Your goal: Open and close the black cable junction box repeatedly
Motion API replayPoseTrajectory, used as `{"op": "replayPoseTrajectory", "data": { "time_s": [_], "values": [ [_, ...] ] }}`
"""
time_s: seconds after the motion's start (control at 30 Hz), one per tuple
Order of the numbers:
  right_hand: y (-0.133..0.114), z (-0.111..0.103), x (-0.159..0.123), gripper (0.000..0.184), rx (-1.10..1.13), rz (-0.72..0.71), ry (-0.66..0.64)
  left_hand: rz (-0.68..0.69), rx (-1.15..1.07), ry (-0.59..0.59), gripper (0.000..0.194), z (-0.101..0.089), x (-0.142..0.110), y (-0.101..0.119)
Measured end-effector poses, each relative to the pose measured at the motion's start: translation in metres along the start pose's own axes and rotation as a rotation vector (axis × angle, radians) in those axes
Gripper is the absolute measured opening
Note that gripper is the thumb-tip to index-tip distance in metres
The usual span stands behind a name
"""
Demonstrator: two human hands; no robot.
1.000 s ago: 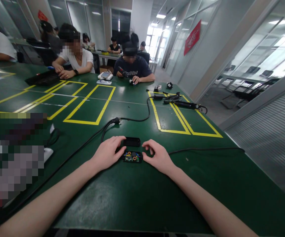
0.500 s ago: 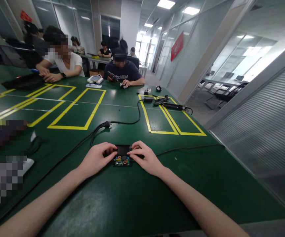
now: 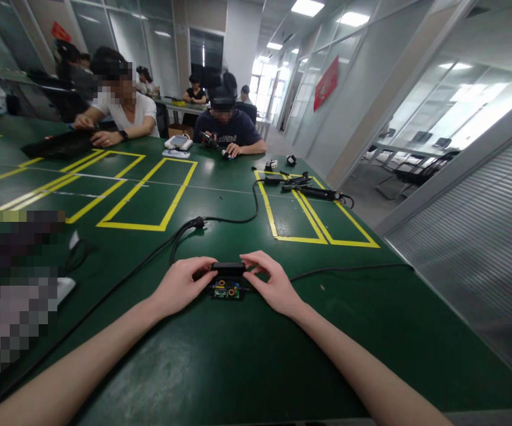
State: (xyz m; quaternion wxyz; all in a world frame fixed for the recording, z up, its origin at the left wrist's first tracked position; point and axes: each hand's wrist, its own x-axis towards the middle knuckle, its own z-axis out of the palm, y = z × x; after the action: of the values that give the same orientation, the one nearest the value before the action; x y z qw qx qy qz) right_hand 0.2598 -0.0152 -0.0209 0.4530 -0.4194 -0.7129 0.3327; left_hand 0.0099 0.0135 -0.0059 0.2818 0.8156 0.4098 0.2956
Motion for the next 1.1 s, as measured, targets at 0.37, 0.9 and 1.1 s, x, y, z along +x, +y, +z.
{"op": "replayPoseTrajectory", "data": {
  "time_s": [0.37,0.9,1.1],
  "values": [
    [-0.006,-0.007,-0.003,0.02,-0.078,0.0,-0.118,-0.037,0.072,-0.03,0.033,-0.008,-0.005,0.007],
    [-0.005,-0.016,-0.014,0.032,-0.218,-0.267,-0.217,0.174,0.042,-0.032,0.024,-0.002,-0.011,0.007],
    [-0.003,-0.015,-0.014,0.028,-0.238,-0.317,-0.215,0.226,0.034,0.03,0.021,-0.003,-0.011,0.008]
  ]
}}
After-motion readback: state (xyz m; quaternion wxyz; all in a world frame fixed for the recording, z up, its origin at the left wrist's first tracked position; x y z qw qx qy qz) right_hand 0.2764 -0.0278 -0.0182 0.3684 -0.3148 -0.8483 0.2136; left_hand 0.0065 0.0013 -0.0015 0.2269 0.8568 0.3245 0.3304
